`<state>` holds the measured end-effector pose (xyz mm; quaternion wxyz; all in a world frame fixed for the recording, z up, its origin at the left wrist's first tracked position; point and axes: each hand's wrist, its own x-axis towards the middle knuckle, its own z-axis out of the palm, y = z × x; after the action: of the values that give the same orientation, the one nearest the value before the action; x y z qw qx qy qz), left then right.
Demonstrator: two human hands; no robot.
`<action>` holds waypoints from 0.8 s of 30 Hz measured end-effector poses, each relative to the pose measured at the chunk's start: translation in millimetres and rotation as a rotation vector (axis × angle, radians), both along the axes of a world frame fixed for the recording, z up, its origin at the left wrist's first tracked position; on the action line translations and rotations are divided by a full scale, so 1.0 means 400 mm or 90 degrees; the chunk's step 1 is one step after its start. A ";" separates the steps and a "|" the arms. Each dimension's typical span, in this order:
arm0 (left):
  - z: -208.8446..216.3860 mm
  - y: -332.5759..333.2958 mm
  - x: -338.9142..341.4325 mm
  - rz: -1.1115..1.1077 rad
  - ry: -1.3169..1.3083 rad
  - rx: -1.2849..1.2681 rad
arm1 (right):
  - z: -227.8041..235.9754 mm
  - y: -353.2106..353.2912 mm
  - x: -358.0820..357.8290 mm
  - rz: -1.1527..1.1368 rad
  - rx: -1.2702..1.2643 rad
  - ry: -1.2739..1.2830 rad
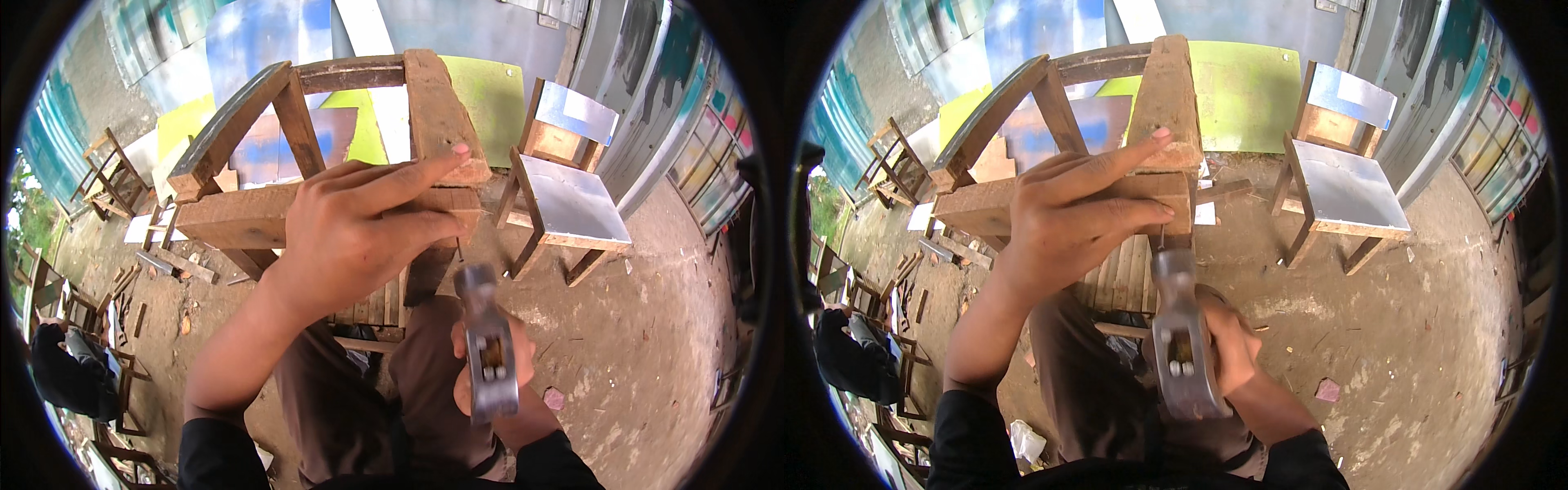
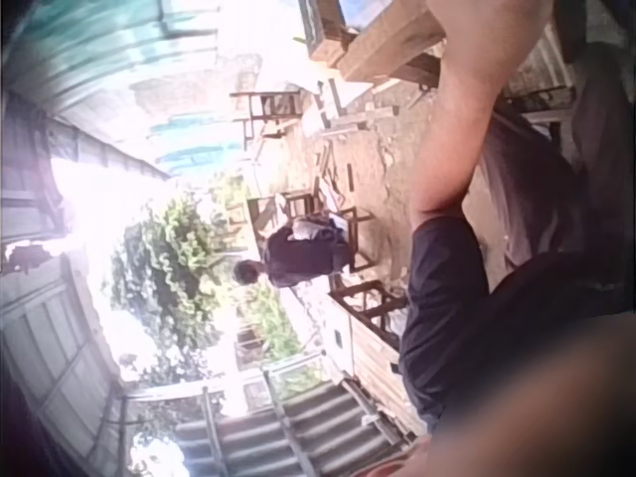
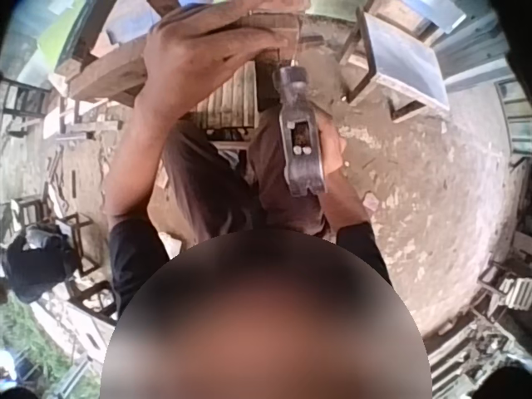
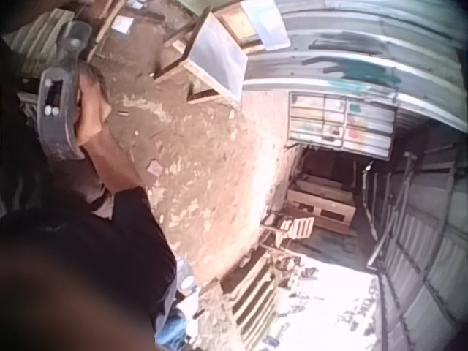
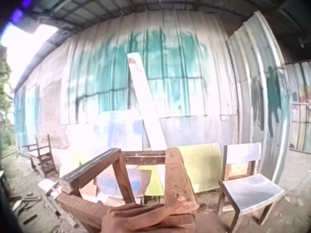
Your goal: The person assembles a wooden chair frame by hammering nails into joints. They hold the frame with one hand and use a hammer with the other to secure the pieces together.
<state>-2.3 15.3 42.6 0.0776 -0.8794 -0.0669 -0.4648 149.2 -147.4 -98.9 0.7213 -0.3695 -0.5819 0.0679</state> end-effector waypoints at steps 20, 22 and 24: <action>0.002 0.000 0.000 -0.023 -0.028 0.007 | -0.022 0.028 -0.039 -0.120 0.147 -0.034; -0.002 0.001 0.003 -0.003 -0.030 0.021 | -0.023 0.015 -0.027 -0.059 0.204 -0.040; -0.005 0.002 0.004 -0.007 -0.027 0.010 | -0.015 0.008 -0.013 -0.042 0.140 -0.086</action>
<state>-0.7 16.2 40.5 0.0809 -0.8691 -0.0600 -0.4843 144.0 -144.1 -104.7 0.7183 -0.3106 -0.6209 -0.0455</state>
